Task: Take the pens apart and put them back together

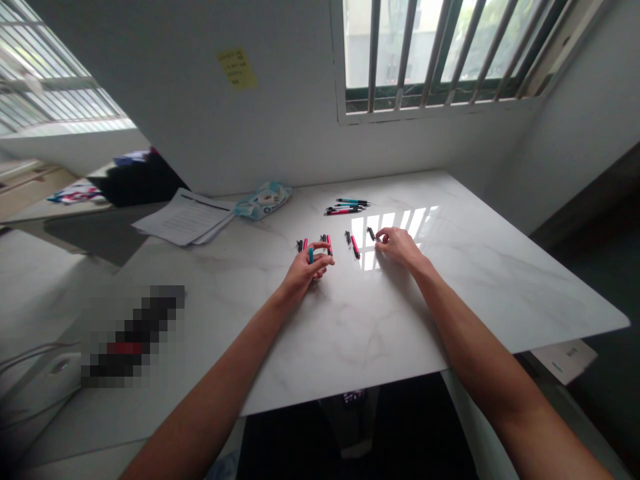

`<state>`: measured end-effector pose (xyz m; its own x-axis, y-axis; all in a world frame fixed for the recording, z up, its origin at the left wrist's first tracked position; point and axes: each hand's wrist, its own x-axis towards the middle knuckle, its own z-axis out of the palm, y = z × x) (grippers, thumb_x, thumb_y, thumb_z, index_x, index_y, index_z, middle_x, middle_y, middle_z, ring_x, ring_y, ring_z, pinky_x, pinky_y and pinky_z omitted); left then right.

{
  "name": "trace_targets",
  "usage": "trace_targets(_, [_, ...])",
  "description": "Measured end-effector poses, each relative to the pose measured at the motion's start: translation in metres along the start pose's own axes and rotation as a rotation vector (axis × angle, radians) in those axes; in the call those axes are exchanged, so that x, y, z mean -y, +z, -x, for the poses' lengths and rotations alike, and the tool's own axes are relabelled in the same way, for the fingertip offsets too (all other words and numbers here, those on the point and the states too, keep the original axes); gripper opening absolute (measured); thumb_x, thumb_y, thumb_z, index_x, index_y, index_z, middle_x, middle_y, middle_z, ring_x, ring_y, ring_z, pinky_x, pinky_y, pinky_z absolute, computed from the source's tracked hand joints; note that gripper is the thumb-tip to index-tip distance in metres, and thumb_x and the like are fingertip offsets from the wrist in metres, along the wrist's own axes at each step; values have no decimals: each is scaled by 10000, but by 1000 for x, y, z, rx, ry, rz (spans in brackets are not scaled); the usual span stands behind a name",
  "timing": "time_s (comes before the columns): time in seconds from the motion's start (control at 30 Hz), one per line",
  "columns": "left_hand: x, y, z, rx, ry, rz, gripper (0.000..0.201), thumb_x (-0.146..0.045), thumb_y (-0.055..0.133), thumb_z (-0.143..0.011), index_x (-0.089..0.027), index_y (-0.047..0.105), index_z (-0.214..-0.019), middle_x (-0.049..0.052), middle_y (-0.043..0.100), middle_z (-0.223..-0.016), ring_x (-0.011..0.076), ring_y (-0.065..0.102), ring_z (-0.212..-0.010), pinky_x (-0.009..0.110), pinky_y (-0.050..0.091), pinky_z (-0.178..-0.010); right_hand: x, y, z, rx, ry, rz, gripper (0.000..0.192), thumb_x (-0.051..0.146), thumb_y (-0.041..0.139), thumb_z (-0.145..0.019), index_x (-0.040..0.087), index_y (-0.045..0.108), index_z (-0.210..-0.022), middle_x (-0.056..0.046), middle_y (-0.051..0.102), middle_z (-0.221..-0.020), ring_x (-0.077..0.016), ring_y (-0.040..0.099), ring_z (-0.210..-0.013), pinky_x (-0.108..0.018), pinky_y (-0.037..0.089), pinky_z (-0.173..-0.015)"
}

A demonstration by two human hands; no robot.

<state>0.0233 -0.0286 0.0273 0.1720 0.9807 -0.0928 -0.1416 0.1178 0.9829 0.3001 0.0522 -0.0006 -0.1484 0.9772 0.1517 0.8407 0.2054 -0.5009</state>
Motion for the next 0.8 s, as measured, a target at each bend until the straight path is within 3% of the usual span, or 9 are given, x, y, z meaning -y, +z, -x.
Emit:
trace_targets(0.13, [3,-2,-1,13,8,-11,578,-378,889,-660,-184,607,-1125,0,697,-769,50,419,-514,209,252,-509,15,-2,4,-76,-194,-199,379,311,744,-859,210,749,-1225,-84,756,-1067,-215,684,-843,-369,567,-791])
trace_targets(0.3, [5,-2,-2,36,16,0,604,-389,895,-671,-182,606,-1159,-16,672,-732,58,430,-515,211,241,-502,65,2,24,89,-527,-583,429,367,798,-843,267,720,-1253,-76,736,-1216,-226,702,-1005,-381,601,-838])
trace_targets(0.43, [5,-1,-1,41,24,29,599,-415,909,-663,-187,608,-1127,-49,616,-667,56,409,-496,212,237,-500,90,12,36,132,-600,-656,339,347,771,-878,273,739,-1207,-52,768,-1093,-215,725,-969,-367,605,-827])
trace_targets(0.57, [5,0,0,50,21,29,608,-411,922,-654,-182,611,-1124,-60,591,-642,60,410,-499,217,253,-503,93,17,36,89,-607,-624,222,355,739,-913,258,768,-1110,-44,787,-1021,-189,729,-858,-356,615,-791])
trace_targets(0.8, [5,0,0,50,8,20,608,-420,921,-658,-187,618,-1130,-62,582,-644,64,423,-503,215,253,-499,98,13,38,93,-594,-604,225,397,726,-926,240,769,-1083,-47,784,-986,-181,731,-824,-355,636,-796])
